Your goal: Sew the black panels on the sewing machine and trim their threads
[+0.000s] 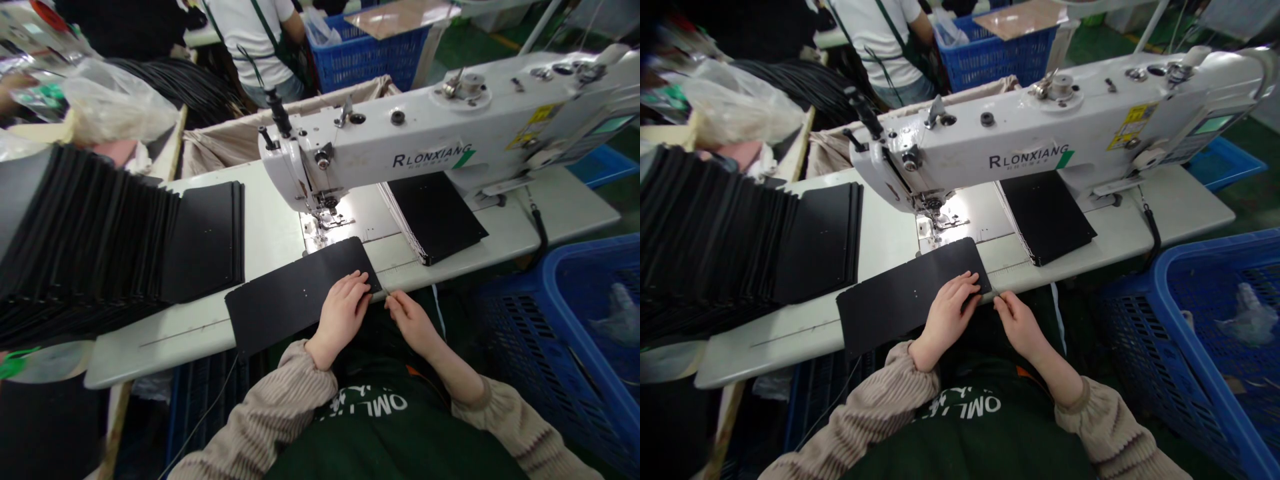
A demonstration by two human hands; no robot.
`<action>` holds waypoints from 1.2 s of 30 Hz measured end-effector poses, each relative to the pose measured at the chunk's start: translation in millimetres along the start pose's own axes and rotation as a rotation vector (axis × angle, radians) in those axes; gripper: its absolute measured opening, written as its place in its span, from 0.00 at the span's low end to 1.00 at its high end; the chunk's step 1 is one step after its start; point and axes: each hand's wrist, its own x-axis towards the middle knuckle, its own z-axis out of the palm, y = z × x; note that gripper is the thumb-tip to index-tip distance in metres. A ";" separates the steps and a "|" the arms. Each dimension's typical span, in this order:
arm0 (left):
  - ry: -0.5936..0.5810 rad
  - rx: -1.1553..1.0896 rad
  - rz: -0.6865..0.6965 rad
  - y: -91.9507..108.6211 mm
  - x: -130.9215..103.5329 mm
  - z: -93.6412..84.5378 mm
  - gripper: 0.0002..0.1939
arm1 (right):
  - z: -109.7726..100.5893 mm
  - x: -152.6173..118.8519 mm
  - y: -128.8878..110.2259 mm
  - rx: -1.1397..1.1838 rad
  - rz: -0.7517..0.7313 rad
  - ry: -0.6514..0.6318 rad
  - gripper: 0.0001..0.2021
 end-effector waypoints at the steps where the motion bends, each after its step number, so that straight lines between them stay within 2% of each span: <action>1: -0.001 0.002 -0.002 0.1 0.0 0.0 0.07 | -0.1 0.2 0.7 0.024 0.003 0.006 0.18; 3: -0.001 0.007 -0.004 0.1 0.1 0.3 0.07 | -2.8 0.0 1.2 -0.015 0.005 0.042 0.17; 6: -0.002 0.008 -0.007 0.4 0.3 0.3 0.07 | -9.3 -1.5 0.2 -0.276 -0.045 0.098 0.12; 8: -0.006 0.008 -0.009 0.9 0.7 0.0 0.07 | -12.4 -2.6 -0.6 -0.473 -0.095 0.109 0.12; 11: -0.008 0.008 -0.012 1.6 1.2 -0.6 0.07 | -13.2 -3.4 -1.1 -0.577 -0.134 0.099 0.11; 16: -0.007 0.001 -0.021 1.9 2.0 -1.0 0.07 | -8.7 -2.4 1.5 -0.610 -0.141 0.097 0.11; 19: -0.013 -0.003 -0.021 2.1 2.3 -1.5 0.07 | -4.3 -1.7 3.5 -0.554 -0.118 0.100 0.12; 25: -0.021 -0.010 -0.022 2.5 2.2 -1.9 0.07 | 4.4 1.0 4.5 -0.084 -0.045 0.066 0.13; 27: -0.022 -0.004 -0.020 2.6 2.5 -2.2 0.07 | 3.6 2.4 4.5 -0.008 -0.039 0.070 0.15; 30: -0.032 0.011 -0.023 4.7 4.1 -4.2 0.07 | -2.6 2.8 4.4 -0.064 -0.026 0.092 0.14; 36: -0.080 0.108 -0.064 16.0 11.5 -3.7 0.09 | -14.9 -2.7 6.5 -0.443 -0.061 0.103 0.10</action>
